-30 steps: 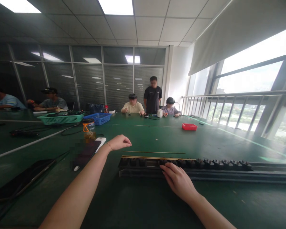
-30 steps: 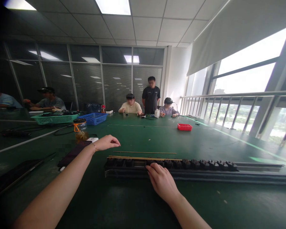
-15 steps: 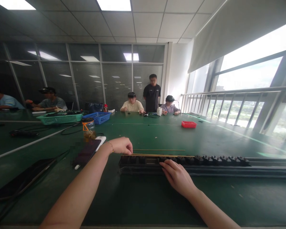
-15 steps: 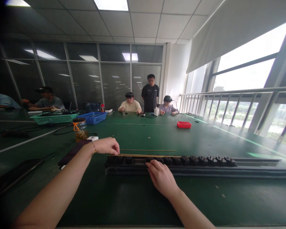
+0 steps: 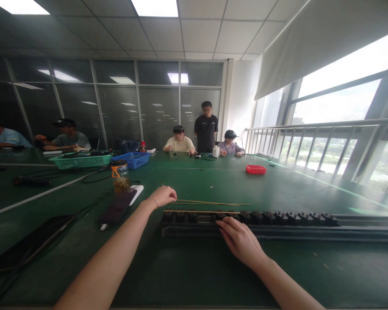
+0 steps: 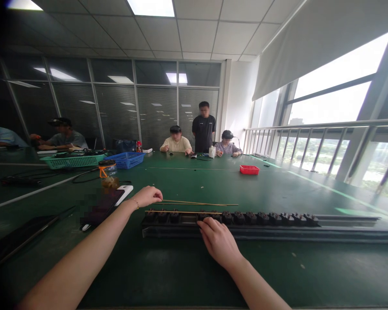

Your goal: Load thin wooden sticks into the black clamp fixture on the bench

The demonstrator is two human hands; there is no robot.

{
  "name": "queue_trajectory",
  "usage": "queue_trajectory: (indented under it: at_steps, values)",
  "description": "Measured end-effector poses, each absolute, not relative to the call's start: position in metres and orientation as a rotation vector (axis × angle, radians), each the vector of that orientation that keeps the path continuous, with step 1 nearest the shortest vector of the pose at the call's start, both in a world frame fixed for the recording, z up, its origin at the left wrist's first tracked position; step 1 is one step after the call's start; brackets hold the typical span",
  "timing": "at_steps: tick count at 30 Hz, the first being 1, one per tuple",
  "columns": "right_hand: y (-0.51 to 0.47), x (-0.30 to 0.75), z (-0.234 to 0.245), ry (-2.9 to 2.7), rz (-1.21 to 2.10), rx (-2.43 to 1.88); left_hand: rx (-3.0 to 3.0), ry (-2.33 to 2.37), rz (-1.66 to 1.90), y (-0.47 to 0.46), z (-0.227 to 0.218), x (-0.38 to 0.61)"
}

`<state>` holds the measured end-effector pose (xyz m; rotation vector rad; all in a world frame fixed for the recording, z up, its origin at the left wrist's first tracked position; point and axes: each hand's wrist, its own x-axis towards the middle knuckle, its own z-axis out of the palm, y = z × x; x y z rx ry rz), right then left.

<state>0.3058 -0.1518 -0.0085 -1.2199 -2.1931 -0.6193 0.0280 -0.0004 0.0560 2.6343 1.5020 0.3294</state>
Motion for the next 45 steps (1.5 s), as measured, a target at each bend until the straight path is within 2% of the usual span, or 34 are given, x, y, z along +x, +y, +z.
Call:
queue_trajectory:
  at_steps: [6, 13, 16, 20, 25, 29, 36, 41, 45]
  values:
    - [-0.152, 0.307, -0.009, -2.196, -0.596, -1.234, 2.605, 1.603, 0.291, 0.021, 0.016, 0.026]
    - [-0.152, 0.306, -0.008, -2.192, -0.591, -1.22, 2.626, 1.683, 0.295, 0.023, 0.002, 0.027]
    - [-0.152, 0.306, -0.008, -2.19, -0.587, -1.212, 2.638, 1.708, 0.378, 0.017, 0.014, 0.028]
    - [-0.152, 0.306, -0.008, -2.199, -0.572, -1.224, 2.614, 1.604, 0.556, -0.004, 0.063, 0.028]
    - [-0.153, 0.305, -0.007, -2.203, -0.575, -1.218, 2.52, 1.279, 0.239, -0.049, 0.119, 0.031]
    - [-0.153, 0.306, -0.007, -2.188, -0.604, -1.207, 2.522, 1.23, 0.05, -0.061, 0.116, 0.039]
    - [-0.152, 0.306, -0.008, -2.194, -0.591, -1.233, 2.636, 1.228, 0.023, -0.055, 0.103, 0.047]
    - [-0.152, 0.306, -0.009, -2.202, -0.578, -1.245, 2.692, 1.277, 0.248, -0.051, 0.109, 0.044]
    - [-0.151, 0.307, -0.01, -2.204, -0.574, -1.249, 2.673, 1.403, 0.407, -0.028, 0.094, 0.036]
